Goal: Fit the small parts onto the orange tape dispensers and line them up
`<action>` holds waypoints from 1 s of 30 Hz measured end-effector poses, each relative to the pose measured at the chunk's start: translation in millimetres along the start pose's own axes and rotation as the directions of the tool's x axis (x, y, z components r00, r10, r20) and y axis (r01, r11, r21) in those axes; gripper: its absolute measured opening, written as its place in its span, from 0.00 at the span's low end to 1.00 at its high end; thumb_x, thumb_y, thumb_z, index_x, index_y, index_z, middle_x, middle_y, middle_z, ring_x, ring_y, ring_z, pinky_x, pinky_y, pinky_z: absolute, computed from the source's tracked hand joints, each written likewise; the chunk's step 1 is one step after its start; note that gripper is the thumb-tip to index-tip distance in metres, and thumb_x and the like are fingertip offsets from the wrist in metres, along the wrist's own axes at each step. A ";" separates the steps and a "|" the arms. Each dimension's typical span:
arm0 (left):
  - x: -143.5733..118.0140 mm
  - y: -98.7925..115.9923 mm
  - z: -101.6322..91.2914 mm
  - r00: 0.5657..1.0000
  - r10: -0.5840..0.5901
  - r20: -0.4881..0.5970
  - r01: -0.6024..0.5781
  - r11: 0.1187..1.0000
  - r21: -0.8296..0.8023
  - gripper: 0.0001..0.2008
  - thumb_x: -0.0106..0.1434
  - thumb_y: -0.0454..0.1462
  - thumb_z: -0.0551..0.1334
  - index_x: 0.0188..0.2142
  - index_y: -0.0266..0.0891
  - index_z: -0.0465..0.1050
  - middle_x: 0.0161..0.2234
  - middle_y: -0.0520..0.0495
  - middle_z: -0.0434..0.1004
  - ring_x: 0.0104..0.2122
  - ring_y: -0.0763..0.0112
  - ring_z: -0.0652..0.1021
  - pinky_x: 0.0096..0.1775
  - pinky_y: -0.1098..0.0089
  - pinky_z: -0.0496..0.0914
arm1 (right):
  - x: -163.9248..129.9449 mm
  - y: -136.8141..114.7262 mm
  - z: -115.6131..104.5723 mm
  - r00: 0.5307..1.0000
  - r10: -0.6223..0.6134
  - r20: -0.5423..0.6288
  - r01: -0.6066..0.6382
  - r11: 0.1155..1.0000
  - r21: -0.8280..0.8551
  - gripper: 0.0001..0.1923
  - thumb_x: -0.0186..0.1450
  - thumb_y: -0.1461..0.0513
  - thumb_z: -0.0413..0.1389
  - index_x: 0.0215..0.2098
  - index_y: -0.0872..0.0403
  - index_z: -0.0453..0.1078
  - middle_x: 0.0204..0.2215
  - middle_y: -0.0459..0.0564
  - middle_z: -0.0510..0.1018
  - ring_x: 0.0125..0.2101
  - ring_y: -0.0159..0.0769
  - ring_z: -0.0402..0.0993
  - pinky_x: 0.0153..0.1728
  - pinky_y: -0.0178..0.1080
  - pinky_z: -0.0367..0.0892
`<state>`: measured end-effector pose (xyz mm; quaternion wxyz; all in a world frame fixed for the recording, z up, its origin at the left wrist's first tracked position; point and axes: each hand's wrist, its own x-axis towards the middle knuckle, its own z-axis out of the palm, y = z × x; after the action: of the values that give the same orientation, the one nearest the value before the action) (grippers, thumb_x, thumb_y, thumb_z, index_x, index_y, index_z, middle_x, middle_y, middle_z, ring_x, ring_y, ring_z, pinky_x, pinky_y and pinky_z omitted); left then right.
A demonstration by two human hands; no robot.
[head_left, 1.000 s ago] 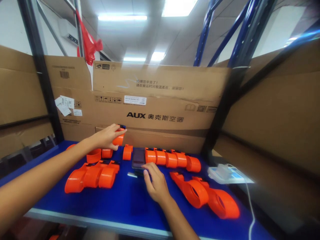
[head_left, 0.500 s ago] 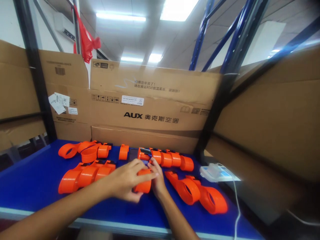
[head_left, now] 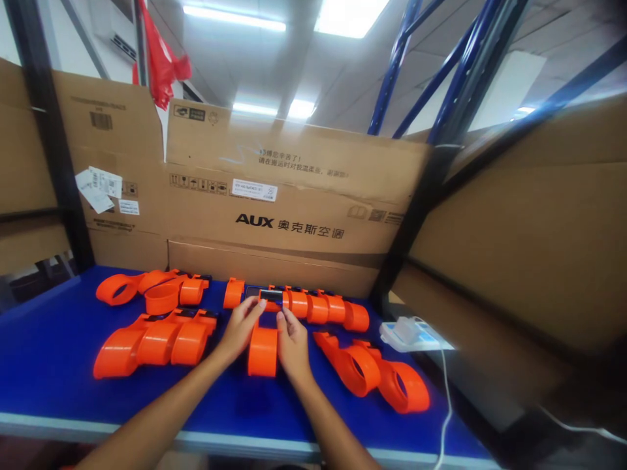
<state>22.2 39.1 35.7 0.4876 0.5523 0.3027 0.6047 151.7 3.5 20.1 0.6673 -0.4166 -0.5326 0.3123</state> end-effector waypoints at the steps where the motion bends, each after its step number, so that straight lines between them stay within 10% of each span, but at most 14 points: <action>1: -0.5 -1.6 -2.9 1.000 -0.002 0.003 0.002 1.000 -0.014 0.20 0.57 0.53 0.65 0.36 0.38 0.77 0.34 0.47 0.78 0.38 0.62 0.75 0.43 0.66 0.68 | -0.5 0.6 0.6 1.000 -0.011 0.020 0.011 1.000 -0.015 0.22 0.64 0.50 0.57 0.49 0.55 0.76 0.36 0.52 0.82 0.39 0.45 0.76 0.41 0.42 0.71; 9: -8.7 -2.1 -14.9 0.998 -0.006 -0.055 0.002 0.997 -0.076 0.17 0.55 0.49 0.68 0.30 0.36 0.76 0.27 0.51 0.73 0.29 0.70 0.70 0.34 0.72 0.64 | -3.1 -3.2 3.2 0.984 0.078 0.159 -0.077 0.997 -0.014 0.17 0.62 0.54 0.57 0.41 0.57 0.77 0.23 0.46 0.75 0.22 0.32 0.67 0.24 0.33 0.63; 30: -11.7 -4.1 -11.0 0.998 -0.033 -0.046 0.030 0.997 -0.066 0.17 0.54 0.49 0.69 0.28 0.36 0.75 0.25 0.51 0.73 0.28 0.69 0.71 0.33 0.72 0.64 | -3.5 -8.9 -3.2 0.985 0.040 0.167 -0.019 0.992 -0.125 0.16 0.63 0.55 0.53 0.34 0.57 0.78 0.26 0.47 0.77 0.27 0.37 0.69 0.28 0.34 0.65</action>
<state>11.6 31.6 25.4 0.5074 0.5167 0.3028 0.6196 153.7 -4.3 26.2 0.5881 -0.4368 -0.5992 0.3229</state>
